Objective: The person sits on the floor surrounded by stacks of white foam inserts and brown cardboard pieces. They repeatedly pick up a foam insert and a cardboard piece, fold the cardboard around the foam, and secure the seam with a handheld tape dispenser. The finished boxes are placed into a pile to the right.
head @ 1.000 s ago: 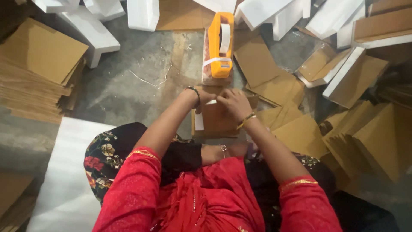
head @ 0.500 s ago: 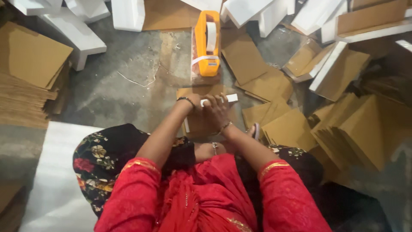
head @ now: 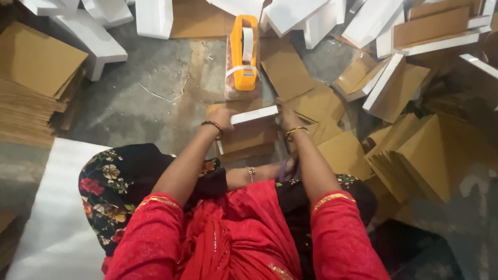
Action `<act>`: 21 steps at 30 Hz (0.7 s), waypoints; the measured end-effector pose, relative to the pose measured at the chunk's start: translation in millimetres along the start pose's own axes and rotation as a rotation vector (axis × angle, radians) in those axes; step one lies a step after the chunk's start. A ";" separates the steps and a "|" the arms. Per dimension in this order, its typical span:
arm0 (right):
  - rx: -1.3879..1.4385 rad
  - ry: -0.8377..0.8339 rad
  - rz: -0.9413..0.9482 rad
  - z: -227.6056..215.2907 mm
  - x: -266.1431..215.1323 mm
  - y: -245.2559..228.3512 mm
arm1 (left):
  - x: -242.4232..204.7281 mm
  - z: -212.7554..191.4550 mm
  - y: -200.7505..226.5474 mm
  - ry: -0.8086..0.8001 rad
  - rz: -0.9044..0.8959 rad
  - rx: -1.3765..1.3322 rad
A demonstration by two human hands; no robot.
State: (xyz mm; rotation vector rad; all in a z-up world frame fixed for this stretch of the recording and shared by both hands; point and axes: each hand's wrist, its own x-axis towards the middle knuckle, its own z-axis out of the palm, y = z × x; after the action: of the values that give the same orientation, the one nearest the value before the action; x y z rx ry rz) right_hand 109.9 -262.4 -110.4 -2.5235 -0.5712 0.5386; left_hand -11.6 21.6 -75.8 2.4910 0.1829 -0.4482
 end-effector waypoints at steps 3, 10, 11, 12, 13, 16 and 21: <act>-0.077 0.026 -0.034 36.0 20.4 20.1 | 7.2 3.4 -7.0 0.101 0.053 0.102; -0.181 0.028 -0.039 56.8 34.0 32.0 | -9.6 -23.9 5.3 0.138 -0.005 0.160; -0.166 0.060 -0.045 60.7 35.6 33.6 | -9.6 -29.4 8.1 0.102 -0.011 0.166; -0.151 0.091 -0.051 64.6 36.7 35.2 | -8.7 -32.9 10.3 0.067 -0.017 0.172; -0.131 0.120 -0.050 71.0 34.1 36.6 | -9.5 -32.5 11.1 0.080 -0.018 0.181; -0.073 0.084 -0.051 76.9 31.5 43.5 | -7.6 -24.3 8.4 0.113 -0.011 0.201; 0.494 0.131 0.066 83.2 38.5 32.6 | 3.4 -17.1 -2.1 0.097 -0.062 0.147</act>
State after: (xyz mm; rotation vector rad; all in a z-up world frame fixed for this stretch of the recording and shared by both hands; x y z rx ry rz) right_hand 112.4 -238.3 -204.7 -2.0912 -0.2642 0.4657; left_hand -4.2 33.3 -65.1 2.6593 0.2752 -0.3783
